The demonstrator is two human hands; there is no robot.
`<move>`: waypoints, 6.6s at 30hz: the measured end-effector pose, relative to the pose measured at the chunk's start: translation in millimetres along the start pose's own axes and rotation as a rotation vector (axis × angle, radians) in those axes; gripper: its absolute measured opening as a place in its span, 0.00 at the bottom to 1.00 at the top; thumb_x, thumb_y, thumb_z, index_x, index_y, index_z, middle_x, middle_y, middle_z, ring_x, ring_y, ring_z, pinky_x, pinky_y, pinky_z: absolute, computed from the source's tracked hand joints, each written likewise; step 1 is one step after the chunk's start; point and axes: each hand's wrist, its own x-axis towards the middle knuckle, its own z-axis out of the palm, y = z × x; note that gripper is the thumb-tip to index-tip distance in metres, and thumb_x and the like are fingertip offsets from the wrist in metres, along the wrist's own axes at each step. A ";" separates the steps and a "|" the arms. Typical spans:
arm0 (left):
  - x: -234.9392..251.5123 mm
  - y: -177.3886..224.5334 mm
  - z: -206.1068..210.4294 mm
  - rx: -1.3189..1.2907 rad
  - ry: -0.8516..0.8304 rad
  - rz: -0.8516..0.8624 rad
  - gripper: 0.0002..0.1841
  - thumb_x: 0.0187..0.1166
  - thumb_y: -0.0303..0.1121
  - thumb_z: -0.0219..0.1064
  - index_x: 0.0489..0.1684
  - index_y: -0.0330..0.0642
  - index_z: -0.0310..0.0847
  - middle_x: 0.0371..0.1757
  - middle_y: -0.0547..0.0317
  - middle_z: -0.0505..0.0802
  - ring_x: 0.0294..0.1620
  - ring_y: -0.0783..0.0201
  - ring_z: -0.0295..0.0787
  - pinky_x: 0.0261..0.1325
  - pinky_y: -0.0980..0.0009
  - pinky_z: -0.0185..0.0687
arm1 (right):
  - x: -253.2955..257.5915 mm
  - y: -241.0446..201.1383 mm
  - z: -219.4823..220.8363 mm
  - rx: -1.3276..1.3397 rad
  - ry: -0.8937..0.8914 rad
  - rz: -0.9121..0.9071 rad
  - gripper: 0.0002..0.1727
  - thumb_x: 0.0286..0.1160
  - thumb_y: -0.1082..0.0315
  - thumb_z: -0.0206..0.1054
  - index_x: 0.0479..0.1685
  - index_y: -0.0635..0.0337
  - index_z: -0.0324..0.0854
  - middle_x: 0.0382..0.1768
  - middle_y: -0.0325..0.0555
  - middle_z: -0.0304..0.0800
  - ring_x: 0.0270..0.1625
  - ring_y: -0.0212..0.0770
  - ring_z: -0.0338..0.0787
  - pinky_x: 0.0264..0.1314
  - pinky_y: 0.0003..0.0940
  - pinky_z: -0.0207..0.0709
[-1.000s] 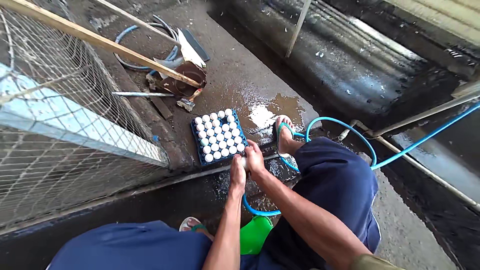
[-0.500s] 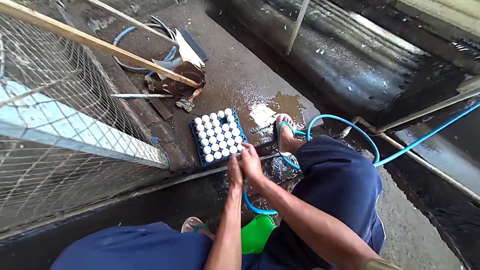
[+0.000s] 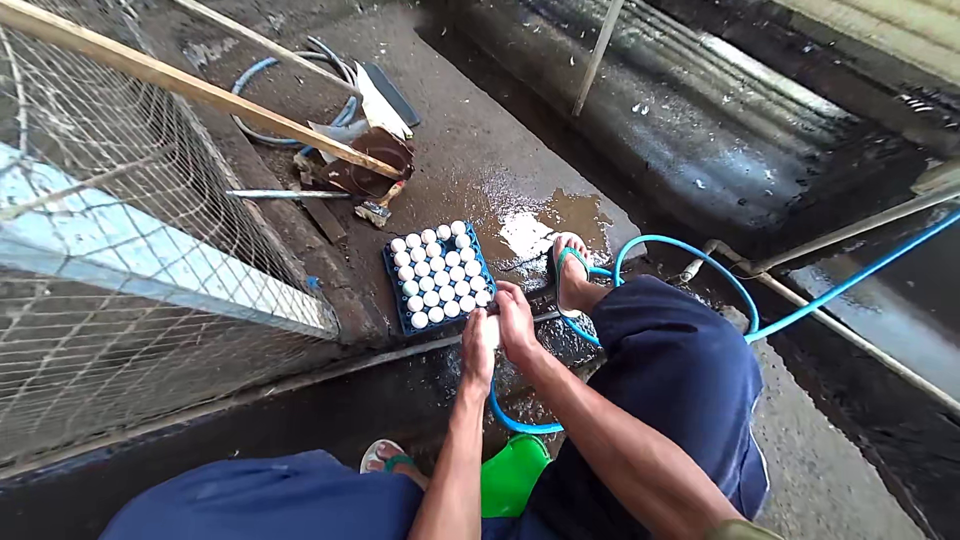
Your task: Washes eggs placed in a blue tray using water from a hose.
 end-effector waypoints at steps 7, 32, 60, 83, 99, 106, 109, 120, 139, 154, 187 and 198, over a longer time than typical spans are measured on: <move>-4.6 10.3 1.7 -0.033 0.016 -0.122 0.27 0.94 0.41 0.33 0.61 0.33 0.79 0.49 0.49 0.88 0.47 0.64 0.84 0.50 0.64 0.81 | -1.4 -1.0 0.7 0.037 -0.034 0.056 0.24 0.84 0.66 0.55 0.78 0.58 0.75 0.67 0.59 0.84 0.65 0.51 0.85 0.64 0.54 0.79; 0.9 -0.9 -5.2 0.018 0.048 0.080 0.23 0.91 0.32 0.37 0.56 0.26 0.79 0.52 0.46 0.86 0.54 0.64 0.82 0.61 0.65 0.79 | -12.6 1.9 4.9 -0.017 -0.111 0.055 0.24 0.89 0.61 0.50 0.79 0.62 0.71 0.65 0.61 0.85 0.67 0.52 0.85 0.69 0.54 0.77; -9.8 12.1 -1.2 -0.058 -0.048 -0.100 0.27 0.95 0.41 0.32 0.66 0.34 0.77 0.52 0.51 0.89 0.49 0.67 0.85 0.53 0.68 0.82 | -10.5 -8.6 -2.1 -0.052 -0.025 0.060 0.24 0.89 0.63 0.51 0.80 0.61 0.70 0.68 0.62 0.83 0.70 0.54 0.83 0.71 0.56 0.75; -9.0 21.7 -2.7 -0.119 0.053 -0.169 0.23 0.95 0.38 0.36 0.58 0.33 0.79 0.41 0.53 0.88 0.39 0.69 0.84 0.44 0.71 0.81 | -14.8 -5.9 7.0 -0.020 -0.076 0.036 0.23 0.90 0.62 0.48 0.76 0.60 0.76 0.67 0.59 0.85 0.70 0.51 0.83 0.72 0.54 0.75; -7.9 12.1 -0.1 -0.142 0.043 -0.209 0.28 0.96 0.43 0.31 0.56 0.36 0.79 0.35 0.55 0.87 0.33 0.67 0.84 0.35 0.68 0.82 | -10.8 3.4 5.0 0.037 -0.031 -0.079 0.22 0.82 0.67 0.56 0.72 0.65 0.78 0.65 0.57 0.87 0.68 0.48 0.85 0.70 0.50 0.77; -7.5 19.3 0.0 -0.097 0.044 -0.232 0.26 0.95 0.44 0.34 0.50 0.38 0.79 0.31 0.58 0.84 0.29 0.68 0.81 0.30 0.70 0.79 | -3.9 0.5 0.1 0.096 -0.102 0.054 0.23 0.85 0.64 0.54 0.75 0.61 0.75 0.64 0.58 0.85 0.65 0.48 0.85 0.67 0.51 0.78; -9.7 20.0 -1.2 -0.086 0.075 -0.189 0.24 0.95 0.40 0.37 0.53 0.34 0.80 0.39 0.54 0.87 0.39 0.67 0.84 0.45 0.67 0.83 | -22.8 -3.0 5.4 0.130 -0.068 0.107 0.22 0.89 0.63 0.48 0.71 0.61 0.78 0.64 0.56 0.85 0.65 0.47 0.84 0.66 0.50 0.77; 1.5 8.8 -8.9 -0.212 -0.086 -0.032 0.16 0.90 0.36 0.46 0.69 0.38 0.61 0.55 0.54 0.81 0.54 0.68 0.82 0.57 0.67 0.82 | 2.2 -6.6 0.7 0.289 -0.071 0.345 0.20 0.92 0.53 0.50 0.66 0.57 0.78 0.42 0.53 0.85 0.34 0.45 0.84 0.32 0.42 0.78; -9.4 24.4 3.2 -0.097 0.125 -0.106 0.24 0.96 0.37 0.37 0.63 0.29 0.78 0.44 0.51 0.88 0.43 0.69 0.83 0.50 0.70 0.80 | -20.9 -11.5 4.0 -0.074 -0.115 -0.062 0.24 0.86 0.62 0.52 0.76 0.61 0.76 0.70 0.59 0.84 0.74 0.50 0.83 0.76 0.52 0.75; -3.3 27.7 -6.0 -0.072 0.025 -0.219 0.25 0.94 0.43 0.36 0.36 0.44 0.80 0.19 0.65 0.81 0.14 0.74 0.71 0.16 0.77 0.66 | 0.5 -13.1 5.0 0.039 -0.116 0.083 0.21 0.88 0.61 0.52 0.71 0.59 0.79 0.58 0.56 0.88 0.61 0.49 0.86 0.63 0.53 0.77; 37.7 -10.2 -53.6 -0.464 -0.379 -0.271 0.32 0.89 0.45 0.22 0.61 0.43 0.75 0.27 0.59 0.87 0.16 0.71 0.75 0.18 0.78 0.71 | 50.3 59.3 -13.4 -0.284 -0.453 0.392 0.18 0.85 0.64 0.59 0.69 0.57 0.79 0.44 0.52 0.85 0.33 0.42 0.83 0.36 0.41 0.79; 127.7 -48.3 -72.5 -0.351 -0.085 -0.241 0.22 0.94 0.35 0.45 0.83 0.36 0.56 0.59 0.46 0.87 0.52 0.56 0.91 0.59 0.62 0.89 | 61.2 91.1 11.7 -0.004 -0.768 0.453 0.25 0.94 0.46 0.48 0.77 0.49 0.75 0.45 0.43 0.91 0.17 0.28 0.70 0.18 0.24 0.64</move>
